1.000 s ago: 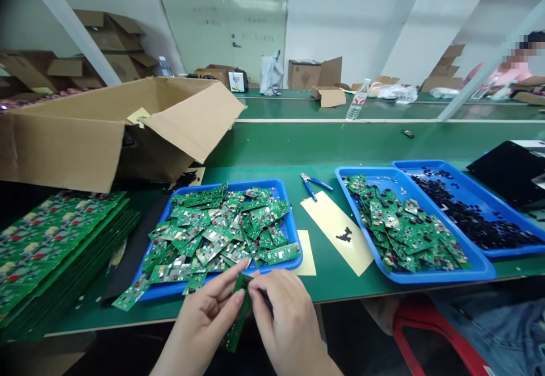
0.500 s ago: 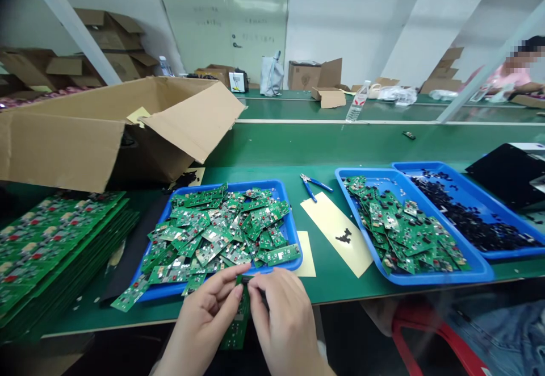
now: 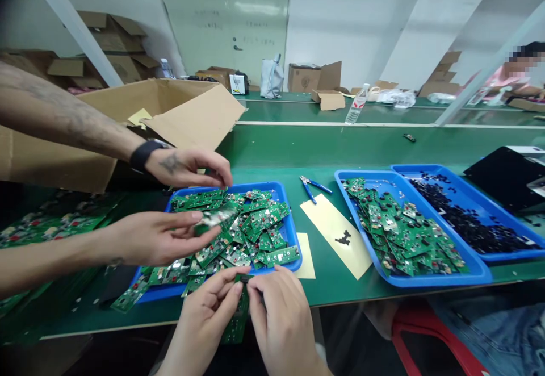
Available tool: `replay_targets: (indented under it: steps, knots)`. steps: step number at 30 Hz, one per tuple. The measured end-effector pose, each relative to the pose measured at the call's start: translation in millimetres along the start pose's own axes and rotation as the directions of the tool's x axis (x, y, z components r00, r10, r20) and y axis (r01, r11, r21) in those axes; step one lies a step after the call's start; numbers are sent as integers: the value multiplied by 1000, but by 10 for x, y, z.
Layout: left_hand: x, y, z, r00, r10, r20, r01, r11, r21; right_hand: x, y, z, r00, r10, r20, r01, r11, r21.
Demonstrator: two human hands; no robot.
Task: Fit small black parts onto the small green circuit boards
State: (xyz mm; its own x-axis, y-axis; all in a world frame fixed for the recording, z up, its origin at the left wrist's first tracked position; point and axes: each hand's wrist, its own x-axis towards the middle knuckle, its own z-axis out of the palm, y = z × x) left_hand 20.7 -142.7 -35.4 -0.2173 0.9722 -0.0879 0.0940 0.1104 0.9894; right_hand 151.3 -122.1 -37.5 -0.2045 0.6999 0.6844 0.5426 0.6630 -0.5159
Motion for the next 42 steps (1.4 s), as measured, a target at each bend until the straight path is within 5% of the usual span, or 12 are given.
replay_targets:
  steps: [11, 24, 32, 36, 42]
  knots:
    - [18, -55, 69, 995, -4, -98, -1, 998, -55, -55, 32, 40, 1000, 1, 28, -1, 1000, -1]
    - [0, 18, -8, 996, -80, 33, 81, 997, -20, -22, 65, -25, 998, 38, 49, -39, 999, 11]
    - [-15, 51, 62, 994, -92, 58, 96, 992, -81, 106, 152, -148, 976, -124, 180, 123, 992, 15]
    - [14, 88, 13, 979, -92, 183, 99, 995, -29, 174, 140, -183, 960, -157, 231, 160, 987, 6]
    - [96, 182, -91, 867, -211, 451, 232, 973, 9, 175, 119, -225, 938, -204, 279, 224, 974, -39]
